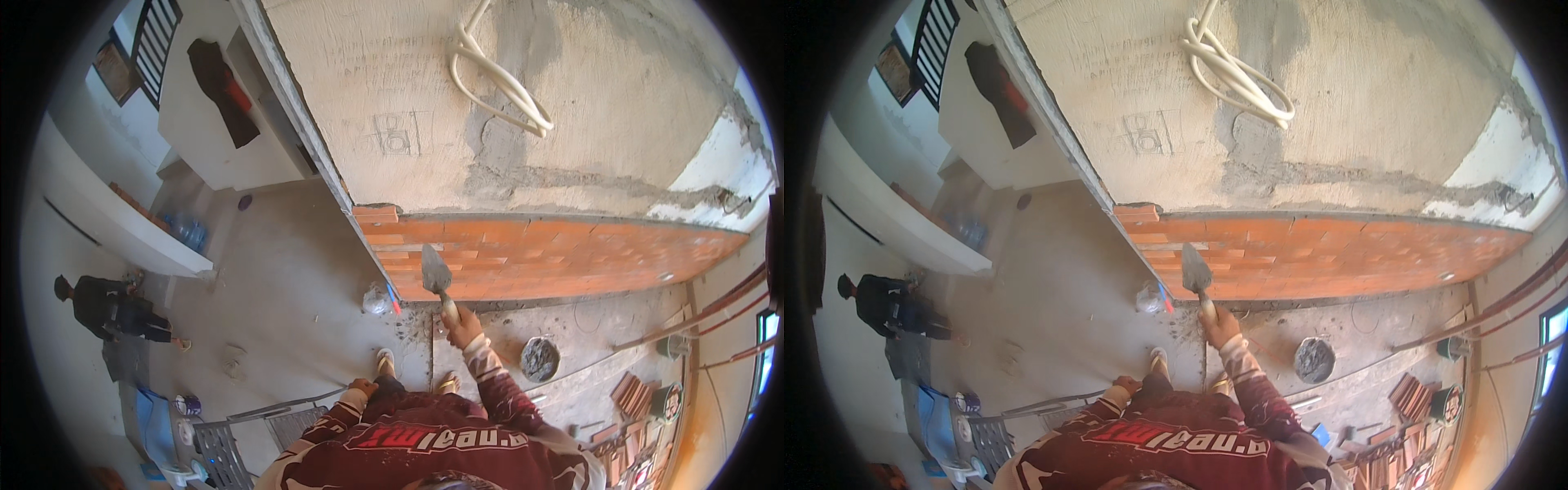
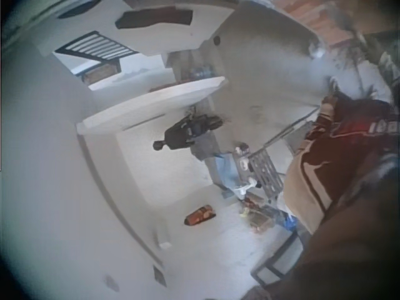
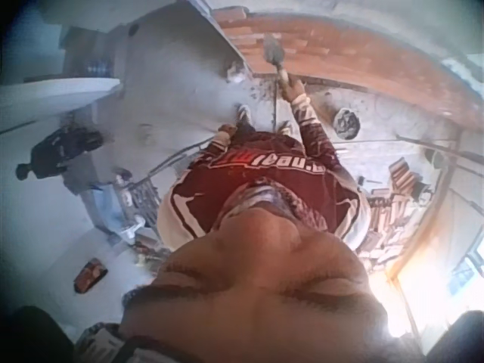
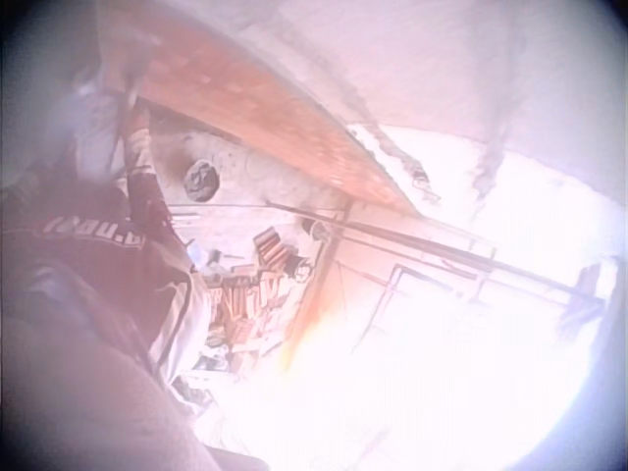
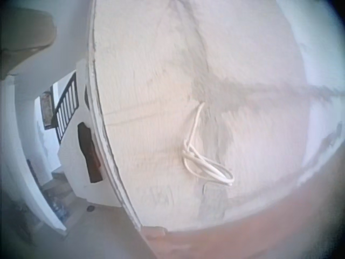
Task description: The person applies mortar to a wall using a trowel, then places and adjusts rectangular terracotta tiles. They repeatedly scoop mortar, spread it on the wall, and press tiles into place, occasionally using a small plastic spacer between tiles.
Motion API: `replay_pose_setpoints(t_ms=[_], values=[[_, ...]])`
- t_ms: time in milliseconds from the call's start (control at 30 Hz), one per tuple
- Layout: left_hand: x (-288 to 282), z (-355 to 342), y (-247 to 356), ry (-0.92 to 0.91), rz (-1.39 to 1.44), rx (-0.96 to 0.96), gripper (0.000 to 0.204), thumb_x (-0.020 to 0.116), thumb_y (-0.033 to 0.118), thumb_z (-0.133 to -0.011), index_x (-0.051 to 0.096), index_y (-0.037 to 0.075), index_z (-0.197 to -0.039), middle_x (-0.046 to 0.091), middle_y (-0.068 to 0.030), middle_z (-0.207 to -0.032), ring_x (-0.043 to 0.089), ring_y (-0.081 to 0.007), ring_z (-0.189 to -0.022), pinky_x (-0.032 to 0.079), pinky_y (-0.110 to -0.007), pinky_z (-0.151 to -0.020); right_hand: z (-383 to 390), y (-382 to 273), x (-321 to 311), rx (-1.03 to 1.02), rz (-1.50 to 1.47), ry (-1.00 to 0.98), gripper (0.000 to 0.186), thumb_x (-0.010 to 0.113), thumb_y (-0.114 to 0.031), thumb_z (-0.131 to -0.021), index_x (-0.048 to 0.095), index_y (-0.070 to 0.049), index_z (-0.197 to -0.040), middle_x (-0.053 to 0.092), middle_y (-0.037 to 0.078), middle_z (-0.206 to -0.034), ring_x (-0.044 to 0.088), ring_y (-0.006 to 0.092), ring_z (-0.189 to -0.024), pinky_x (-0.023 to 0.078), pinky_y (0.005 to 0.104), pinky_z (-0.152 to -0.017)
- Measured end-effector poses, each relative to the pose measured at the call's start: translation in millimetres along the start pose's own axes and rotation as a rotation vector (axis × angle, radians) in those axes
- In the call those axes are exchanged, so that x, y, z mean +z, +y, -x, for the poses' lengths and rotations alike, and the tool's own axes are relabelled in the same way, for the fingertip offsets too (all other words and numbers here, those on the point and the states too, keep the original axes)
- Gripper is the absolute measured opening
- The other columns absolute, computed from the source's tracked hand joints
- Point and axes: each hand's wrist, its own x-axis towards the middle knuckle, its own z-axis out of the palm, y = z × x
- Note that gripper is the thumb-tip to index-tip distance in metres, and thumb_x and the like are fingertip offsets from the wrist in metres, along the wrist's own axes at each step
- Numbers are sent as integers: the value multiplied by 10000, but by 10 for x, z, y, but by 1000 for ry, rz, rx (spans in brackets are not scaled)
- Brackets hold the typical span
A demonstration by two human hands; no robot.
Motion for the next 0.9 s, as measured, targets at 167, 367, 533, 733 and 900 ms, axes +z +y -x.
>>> replay_pose_setpoints(t_ms=[167,367,533,733,900], values=[[-59,-234,-400,-163,-256,25,572,500,573,-853,703,97,-1097,668,-178,-1148,621,-365,-1084,474,-444,-943,-222,-576,49,23,-62,4,389,619,-385,-909,642,2,-932,619,70,-699,578,140,-517,473,302,-456],[-44,-964,-1325,-229,-373,18,555,519,564,-852,698,114,-1122,669,-158,-1172,620,-339,-1116,474,-450,-959,-211,-1031,118,95,-138,21,354,609,-339,-926,640,13,-920,599,48,-684,543,120,-492,429,283,-422],[-653,-1336,-1255,-139,-259,-51,530,550,531,-829,719,91,-1072,678,-162,-1153,626,-342,-1108,481,-445,-959,-120,-1235,126,169,-207,72,368,592,-353,-941,638,12,-949,596,54,-702,543,120,-489,421,263,-426],[-1562,-1637,-1092,0,-158,-24,539,525,513,-852,709,57,-1071,663,-200,-1160,612,-364,-1119,467,-433,-981,4,-1339,132,168,-621,153,379,584,-343,-947,619,34,-943,586,58,-703,537,124,-481,427,261,-413],[-1483,-2023,-1453,54,-164,-33,489,535,473,-843,719,68,-1046,672,-192,-1142,618,-363,-1108,464,-445,-978,4,-1134,158,197,-425,170,374,577,-347,-950,623,24,-934,588,56,-691,534,118,-470,414,262,-394]])
